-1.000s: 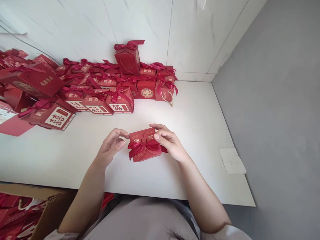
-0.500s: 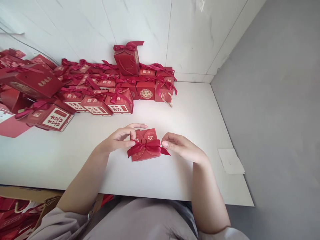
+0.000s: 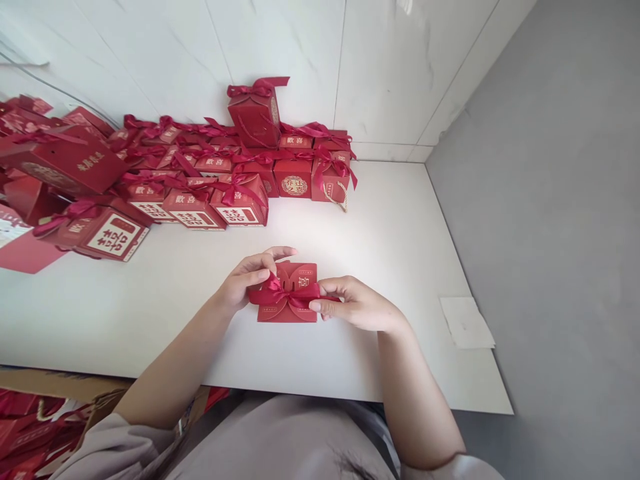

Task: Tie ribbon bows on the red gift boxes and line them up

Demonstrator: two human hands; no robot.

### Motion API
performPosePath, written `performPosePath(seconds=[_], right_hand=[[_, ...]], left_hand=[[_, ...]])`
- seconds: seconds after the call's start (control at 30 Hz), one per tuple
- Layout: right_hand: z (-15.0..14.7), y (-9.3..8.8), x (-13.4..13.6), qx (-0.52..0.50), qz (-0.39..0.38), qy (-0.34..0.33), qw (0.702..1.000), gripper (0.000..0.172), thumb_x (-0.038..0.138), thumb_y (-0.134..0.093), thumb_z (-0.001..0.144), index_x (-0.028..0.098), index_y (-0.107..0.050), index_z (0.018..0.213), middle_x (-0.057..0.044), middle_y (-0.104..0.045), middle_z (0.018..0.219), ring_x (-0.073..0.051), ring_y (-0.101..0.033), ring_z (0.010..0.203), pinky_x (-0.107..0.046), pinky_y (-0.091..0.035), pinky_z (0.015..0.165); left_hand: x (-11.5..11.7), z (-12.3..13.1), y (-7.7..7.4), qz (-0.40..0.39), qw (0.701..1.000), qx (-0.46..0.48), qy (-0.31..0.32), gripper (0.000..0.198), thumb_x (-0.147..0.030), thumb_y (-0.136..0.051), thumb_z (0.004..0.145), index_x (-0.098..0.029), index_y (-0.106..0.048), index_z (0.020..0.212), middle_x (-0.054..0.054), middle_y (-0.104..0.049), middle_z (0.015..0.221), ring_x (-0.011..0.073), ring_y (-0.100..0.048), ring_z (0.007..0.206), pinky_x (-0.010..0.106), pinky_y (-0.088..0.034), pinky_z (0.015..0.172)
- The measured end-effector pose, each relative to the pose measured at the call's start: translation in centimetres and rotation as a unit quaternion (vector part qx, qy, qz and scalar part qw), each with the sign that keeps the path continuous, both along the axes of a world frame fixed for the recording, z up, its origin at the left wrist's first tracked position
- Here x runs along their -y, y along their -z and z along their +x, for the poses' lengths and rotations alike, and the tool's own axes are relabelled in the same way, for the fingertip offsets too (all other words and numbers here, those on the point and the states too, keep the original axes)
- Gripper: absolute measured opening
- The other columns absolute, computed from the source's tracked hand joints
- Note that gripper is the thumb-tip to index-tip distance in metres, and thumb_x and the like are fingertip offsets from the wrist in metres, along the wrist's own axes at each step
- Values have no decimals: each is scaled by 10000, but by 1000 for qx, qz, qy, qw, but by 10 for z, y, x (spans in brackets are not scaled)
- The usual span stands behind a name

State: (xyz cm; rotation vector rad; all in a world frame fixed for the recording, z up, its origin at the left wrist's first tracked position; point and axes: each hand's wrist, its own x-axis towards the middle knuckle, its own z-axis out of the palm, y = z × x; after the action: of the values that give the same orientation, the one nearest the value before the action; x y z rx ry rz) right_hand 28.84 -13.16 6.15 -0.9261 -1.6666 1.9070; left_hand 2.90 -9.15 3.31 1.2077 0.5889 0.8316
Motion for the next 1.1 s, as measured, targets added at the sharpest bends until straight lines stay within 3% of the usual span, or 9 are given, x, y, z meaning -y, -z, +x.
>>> performPosePath(seconds=[0.1,0.33,0.57,0.83,0.97,1.1], right_hand=[[-2,-1,0,-7,4,-3,1000,273,410,-629,936,166,-638,813,6,-569,748,-121,-512,697,-256,-416,676],[-1,2,-1,-7,6,-4,1000,281,408,-623,941,157,-637,815,3,-569,746,-125,-507,710,-260,-409,690],[-2,4,-1,-11,0,9,1000,259,402,-628,939,167,-659,837,8,-584,754,-119,-523,701,-251,-420,685],[-2,7,-1,11,-8,-9,1000,314,450,-640,920,156,-648,807,0,-575,719,-127,-522,676,-264,-423,666],[-3,7,0,11,-1,-13,1000,342,469,-638,914,152,-644,786,-12,-594,722,-140,-539,685,-278,-426,669],[-4,6,-1,6,3,-13,1000,327,454,-636,920,149,-650,801,-12,-593,736,-143,-547,702,-283,-430,690]], left_hand=[[2,-1,-1,8,1000,-8,16,165,-334,-664,851,-174,-662,813,118,-524,1400,327,-401,1384,396,-416,1007],[3,-3,-9,29,997,-40,66,168,-277,-692,839,-165,-579,787,127,-497,1408,326,-437,1362,437,-363,1085],[1,-7,-10,54,993,-70,84,169,-268,-700,839,-158,-613,743,126,-491,1404,333,-431,1369,457,-342,1114],[0,-8,3,-3,997,30,65,199,-308,-711,817,-165,-621,712,109,-492,1419,331,-479,1322,462,-395,1066],[1,-7,-3,25,996,11,80,298,-331,-736,784,-160,-559,616,118,-525,1389,342,-398,1393,471,-313,1139],[3,-8,-9,44,993,-34,108,271,-343,-711,811,-157,-612,639,150,-502,1395,375,-400,1388,481,-390,1070]])
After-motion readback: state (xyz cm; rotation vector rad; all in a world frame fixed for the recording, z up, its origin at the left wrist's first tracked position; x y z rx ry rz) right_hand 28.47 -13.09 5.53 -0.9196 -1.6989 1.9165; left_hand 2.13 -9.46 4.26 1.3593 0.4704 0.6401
